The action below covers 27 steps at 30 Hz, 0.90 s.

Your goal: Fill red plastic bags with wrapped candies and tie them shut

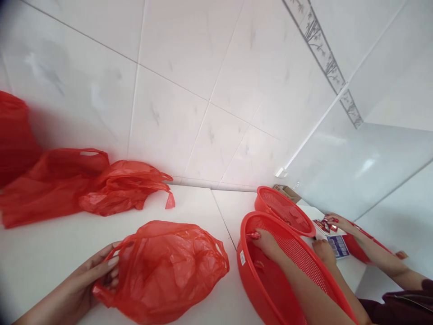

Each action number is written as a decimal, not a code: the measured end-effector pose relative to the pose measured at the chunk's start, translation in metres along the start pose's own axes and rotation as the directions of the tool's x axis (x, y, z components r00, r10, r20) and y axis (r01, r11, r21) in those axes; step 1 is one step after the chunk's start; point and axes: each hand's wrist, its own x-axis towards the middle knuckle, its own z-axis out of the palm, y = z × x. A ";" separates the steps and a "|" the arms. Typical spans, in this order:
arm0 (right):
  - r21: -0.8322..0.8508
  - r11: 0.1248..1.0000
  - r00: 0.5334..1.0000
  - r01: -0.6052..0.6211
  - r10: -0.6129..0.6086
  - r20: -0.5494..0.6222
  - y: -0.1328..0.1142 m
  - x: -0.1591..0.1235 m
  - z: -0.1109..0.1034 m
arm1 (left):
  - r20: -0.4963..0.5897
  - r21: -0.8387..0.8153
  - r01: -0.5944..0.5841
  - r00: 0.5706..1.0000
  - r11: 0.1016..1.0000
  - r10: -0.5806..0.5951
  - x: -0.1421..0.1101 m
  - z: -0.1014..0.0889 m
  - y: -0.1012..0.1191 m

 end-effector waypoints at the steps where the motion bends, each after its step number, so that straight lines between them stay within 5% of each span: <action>1: 0.009 1.000 1.000 -0.022 0.022 0.001 0.000 0.002 -0.004 | 0.008 0.000 -0.015 1.000 1.000 0.015 -0.001 0.002 0.001; 5: 0.076 0.992 0.995 -0.102 0.102 -0.001 -0.013 0.015 -0.035 | 0.053 0.019 -0.022 0.998 1.000 0.021 -0.005 0.009 0.006; 8: 0.143 0.987 0.990 0.078 -0.094 0.105 -0.050 0.018 -0.058 | 0.053 0.029 -0.027 0.998 0.999 0.025 -0.006 0.010 0.008; 10: 0.202 0.928 0.898 0.314 -0.360 0.255 -0.087 0.010 -0.059 | 0.064 0.034 -0.015 0.998 0.999 0.013 -0.008 0.009 0.008; 13: 0.253 0.809 0.711 0.530 -0.587 0.388 -0.141 -0.008 -0.030 | 0.087 0.047 -0.012 0.996 0.999 0.007 -0.009 0.006 0.007; 18: 0.210 0.698 0.507 0.684 -0.663 0.551 -0.182 -0.018 0.040 | 0.109 0.069 -0.032 0.994 0.997 0.025 -0.010 0.004 0.007; 21: 0.277 0.732 0.441 0.623 -0.621 0.649 -0.182 -0.006 0.038 | 0.115 0.044 -0.044 0.993 0.998 0.039 -0.008 0.003 0.006; 22: 0.295 0.762 0.453 0.577 -0.598 0.661 -0.178 -0.001 0.028 | 0.119 0.034 -0.044 0.992 0.998 0.040 -0.008 0.002 0.006; 24: 0.293 0.838 0.560 0.460 -0.530 0.636 -0.163 0.010 0.000 | 0.123 0.021 -0.036 0.992 0.999 0.033 -0.007 0.002 0.006; 27: 0.067 0.964 0.866 0.258 -0.261 0.427 -0.120 0.025 -0.042 | 0.129 0.017 -0.006 0.992 1.000 0.004 -0.007 0.002 0.008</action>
